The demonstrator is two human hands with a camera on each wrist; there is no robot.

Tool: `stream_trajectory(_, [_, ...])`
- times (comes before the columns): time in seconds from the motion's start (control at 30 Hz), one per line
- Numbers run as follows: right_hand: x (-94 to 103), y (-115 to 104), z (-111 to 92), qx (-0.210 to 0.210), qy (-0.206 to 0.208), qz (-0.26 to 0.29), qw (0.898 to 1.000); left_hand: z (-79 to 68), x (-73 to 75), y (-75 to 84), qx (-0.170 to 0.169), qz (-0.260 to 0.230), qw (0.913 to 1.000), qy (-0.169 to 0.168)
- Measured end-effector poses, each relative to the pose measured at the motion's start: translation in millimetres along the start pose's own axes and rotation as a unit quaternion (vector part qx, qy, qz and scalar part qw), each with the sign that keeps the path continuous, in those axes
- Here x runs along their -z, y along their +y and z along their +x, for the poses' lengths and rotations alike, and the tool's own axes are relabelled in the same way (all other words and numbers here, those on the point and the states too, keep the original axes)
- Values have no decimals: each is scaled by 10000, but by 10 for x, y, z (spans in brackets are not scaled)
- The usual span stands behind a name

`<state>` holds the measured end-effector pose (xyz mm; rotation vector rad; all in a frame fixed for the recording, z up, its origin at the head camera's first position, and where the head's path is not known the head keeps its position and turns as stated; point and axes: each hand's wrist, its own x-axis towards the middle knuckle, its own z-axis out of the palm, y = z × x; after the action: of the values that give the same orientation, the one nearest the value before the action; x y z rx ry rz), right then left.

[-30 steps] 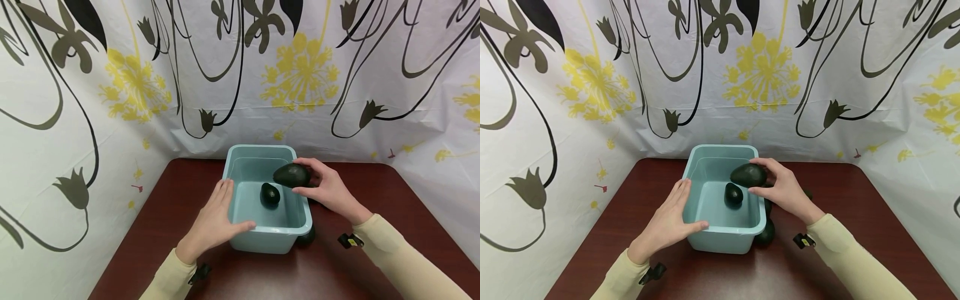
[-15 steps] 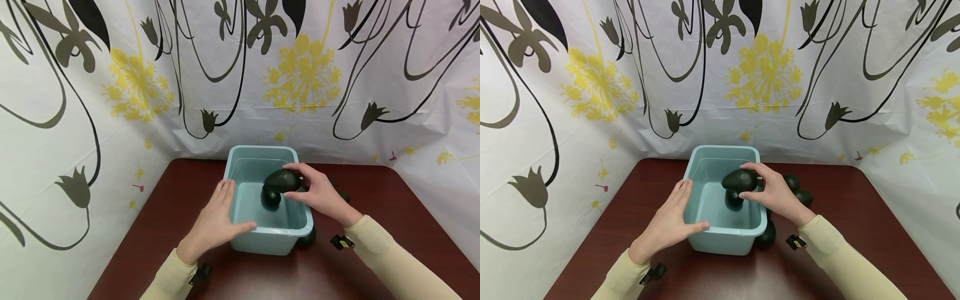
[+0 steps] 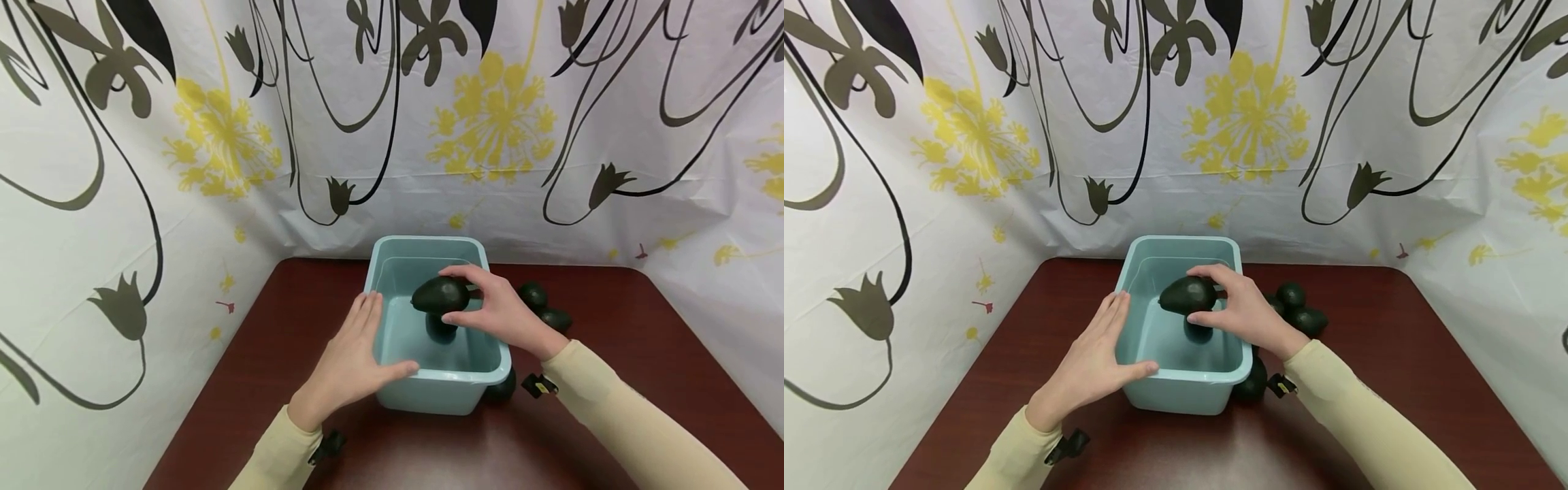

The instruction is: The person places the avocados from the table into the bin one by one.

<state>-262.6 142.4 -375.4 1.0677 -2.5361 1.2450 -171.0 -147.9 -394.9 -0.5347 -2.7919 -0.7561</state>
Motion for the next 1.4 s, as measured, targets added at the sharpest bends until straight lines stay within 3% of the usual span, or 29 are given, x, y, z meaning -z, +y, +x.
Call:
stream_trajectory(0.6, [0,19,260,-48,-813,-483,9955,8,-2,11,-68,56,10000,14])
stream_trajectory(1.4, [-50,24,211,-141,-812,-1250,9887,-9,-22,16,-126,100,9999,55])
